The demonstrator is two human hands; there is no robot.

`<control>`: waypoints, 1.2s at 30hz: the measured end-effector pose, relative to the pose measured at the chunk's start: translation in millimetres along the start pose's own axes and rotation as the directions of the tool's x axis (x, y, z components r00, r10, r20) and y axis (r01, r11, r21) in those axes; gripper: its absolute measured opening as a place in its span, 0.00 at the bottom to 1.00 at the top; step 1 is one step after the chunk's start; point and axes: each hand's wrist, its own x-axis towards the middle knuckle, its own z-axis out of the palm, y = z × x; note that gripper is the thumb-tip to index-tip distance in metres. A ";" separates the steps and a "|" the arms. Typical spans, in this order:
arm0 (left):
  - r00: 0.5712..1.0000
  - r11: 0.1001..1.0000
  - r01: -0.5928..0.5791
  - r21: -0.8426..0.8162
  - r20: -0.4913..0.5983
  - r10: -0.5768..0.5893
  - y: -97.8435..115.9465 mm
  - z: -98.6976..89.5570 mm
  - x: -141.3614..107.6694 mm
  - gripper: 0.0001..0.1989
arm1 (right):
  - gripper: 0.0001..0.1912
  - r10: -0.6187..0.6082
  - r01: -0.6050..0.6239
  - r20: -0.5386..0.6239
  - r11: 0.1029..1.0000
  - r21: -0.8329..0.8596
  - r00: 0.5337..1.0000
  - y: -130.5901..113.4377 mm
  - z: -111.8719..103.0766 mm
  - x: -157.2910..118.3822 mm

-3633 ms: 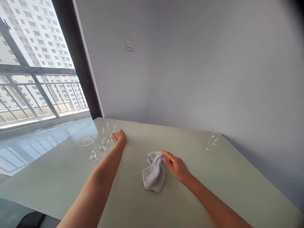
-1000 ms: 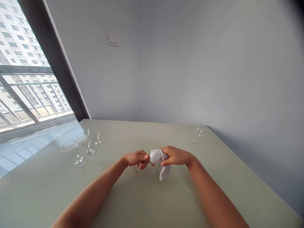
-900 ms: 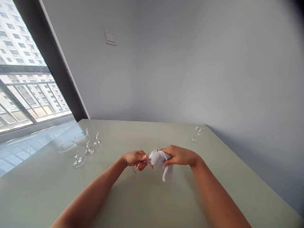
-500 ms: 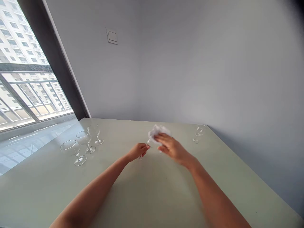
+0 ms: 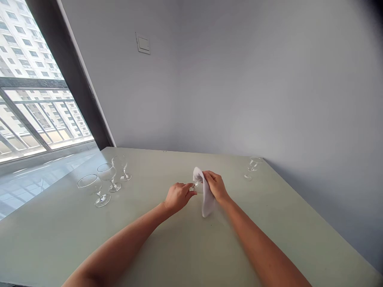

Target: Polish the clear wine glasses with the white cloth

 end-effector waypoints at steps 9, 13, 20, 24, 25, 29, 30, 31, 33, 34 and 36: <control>0.982 0.954 0.161 -0.254 -0.055 -0.181 15.6 13.1 -7.2 0.13 | 0.31 0.256 -0.199 -0.031 0.815 0.544 0.966 14.5 45.3 -19.9; 0.986 0.935 0.122 -0.333 -0.063 -0.151 23.4 13.7 -11.9 0.12 | 0.24 0.137 -0.089 -0.078 0.895 0.437 0.988 9.6 51.1 -33.0; 0.999 1.000 0.006 -0.030 -0.050 -0.008 12.6 9.7 -11.6 0.09 | 0.20 0.072 -0.050 -0.055 0.939 0.341 0.996 21.8 57.9 -34.0; 0.988 1.000 -0.007 -0.010 -0.152 0.006 5.1 7.6 -6.9 0.10 | 0.20 0.185 -0.174 0.008 0.901 0.396 0.983 28.5 57.3 -27.8; 0.984 0.995 0.007 -0.101 -0.179 -0.025 4.1 7.5 -5.5 0.11 | 0.20 0.230 -0.223 0.038 0.872 0.436 0.972 28.3 56.3 -26.6; 0.926 0.728 0.172 -0.663 -0.144 -0.349 1.6 6.9 0.9 0.09 | 0.22 0.345 -0.392 0.193 0.737 0.550 0.919 20.7 50.8 -26.5; 0.912 0.594 0.215 -0.775 -0.058 -0.406 1.2 6.3 2.2 0.12 | 0.21 0.337 -0.413 0.238 0.727 0.550 0.911 18.1 49.5 -27.6; 0.906 0.452 0.253 -0.855 0.046 -0.421 1.0 5.3 3.4 0.16 | 0.20 0.322 -0.425 0.278 0.724 0.543 0.905 15.7 48.5 -29.0; 0.913 0.196 0.312 -0.929 0.237 -0.333 0.6 3.1 4.8 0.24 | 0.18 0.291 -0.455 0.368 0.720 0.524 0.883 11.6 47.2 -32.1; 0.918 0.101 0.328 -0.939 0.292 -0.269 0.4 2.0 5.1 0.27 | 0.17 0.283 -0.478 0.413 0.712 0.514 0.866 10.1 46.7 -33.5; 0.926 -0.002 0.331 -0.944 0.325 -0.191 -0.1 0.7 5.5 0.27 | 0.16 0.278 -0.523 0.483 0.690 0.501 0.830 8.1 45.2 -35.4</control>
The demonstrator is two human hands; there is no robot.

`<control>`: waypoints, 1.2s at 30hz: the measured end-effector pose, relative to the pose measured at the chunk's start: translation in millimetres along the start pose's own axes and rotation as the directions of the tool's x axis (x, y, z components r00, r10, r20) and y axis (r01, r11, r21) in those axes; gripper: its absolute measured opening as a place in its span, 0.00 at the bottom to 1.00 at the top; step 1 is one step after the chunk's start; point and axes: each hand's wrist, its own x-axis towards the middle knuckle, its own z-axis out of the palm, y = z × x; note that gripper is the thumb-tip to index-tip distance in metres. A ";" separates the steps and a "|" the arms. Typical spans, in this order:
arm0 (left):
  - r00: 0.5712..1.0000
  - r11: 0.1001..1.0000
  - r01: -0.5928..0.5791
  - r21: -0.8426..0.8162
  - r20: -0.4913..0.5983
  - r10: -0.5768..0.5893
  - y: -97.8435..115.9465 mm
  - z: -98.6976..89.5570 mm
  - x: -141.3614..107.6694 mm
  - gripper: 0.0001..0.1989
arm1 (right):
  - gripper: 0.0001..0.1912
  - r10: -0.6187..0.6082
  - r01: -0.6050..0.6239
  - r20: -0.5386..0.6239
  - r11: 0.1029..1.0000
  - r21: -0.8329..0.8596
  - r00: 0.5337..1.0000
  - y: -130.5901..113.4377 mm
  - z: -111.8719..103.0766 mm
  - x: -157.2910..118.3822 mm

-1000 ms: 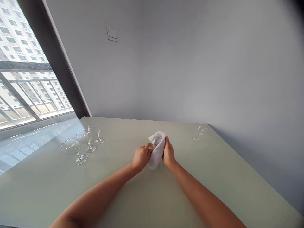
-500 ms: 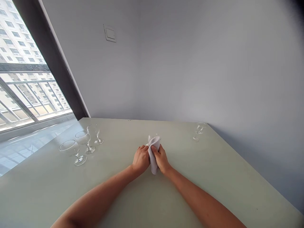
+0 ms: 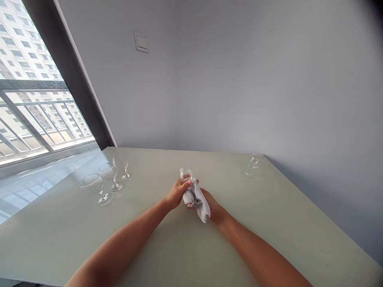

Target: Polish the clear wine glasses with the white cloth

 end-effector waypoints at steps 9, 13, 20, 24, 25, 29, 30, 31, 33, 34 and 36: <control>0.965 0.992 -0.035 0.121 -0.255 0.065 -11.4 -6.4 5.7 0.25 | 0.15 0.007 0.026 0.079 0.913 -0.407 0.997 -4.1 -13.4 3.0; 0.913 0.989 -0.023 0.146 -0.401 0.080 -12.6 -6.7 7.0 0.27 | 0.10 -0.321 0.098 -0.022 0.351 -0.931 0.947 -1.0 -7.5 2.9; 0.874 0.996 -0.014 -0.088 -0.486 -0.030 1.4 -7.6 7.5 0.24 | 0.15 -0.519 0.095 0.228 -0.270 -0.958 0.823 12.4 -2.4 2.9; 0.888 0.967 0.062 -0.247 -0.428 -0.166 6.6 -16.8 9.1 0.14 | 0.19 -0.505 0.278 0.358 -0.228 -0.933 0.785 15.4 -11.6 4.7; 0.896 0.955 0.105 -0.277 -0.391 -0.212 7.4 -19.0 9.3 0.12 | 0.19 -0.501 0.342 0.381 -0.173 -0.924 0.777 15.3 -13.6 4.8; 0.921 0.886 0.238 -0.398 -0.197 -0.336 12.6 -21.9 10.1 0.09 | 0.14 -0.505 0.475 0.338 0.168 -0.864 0.794 14.3 -17.5 4.9; 0.930 0.876 0.231 -0.423 -0.168 -0.326 14.9 -21.4 10.5 0.07 | 0.13 -0.517 0.457 0.264 0.291 -0.841 0.814 14.4 -17.7 5.2; 0.941 0.875 0.200 -0.442 -0.161 -0.297 17.5 -20.9 11.1 0.06 | 0.13 -0.525 0.430 0.174 0.416 -0.801 0.833 14.5 -17.9 5.5; 0.959 0.879 0.120 -0.462 -0.176 -0.223 23.8 -20.5 12.6 0.06 | 0.15 -0.498 0.378 0.022 0.628 -0.680 0.867 15.1 -17.9 5.5; 0.963 0.882 0.077 -0.466 -0.196 -0.187 27.2 -20.9 13.5 0.06 | 0.16 -0.466 0.357 -0.002 0.680 -0.640 0.885 15.4 -17.6 4.9; 0.962 0.890 -0.003 -0.457 -0.243 -0.122 33.6 -22.7 14.9 0.07 | 0.17 -0.360 0.307 0.054 0.695 -0.650 0.931 15.3 -16.3 2.2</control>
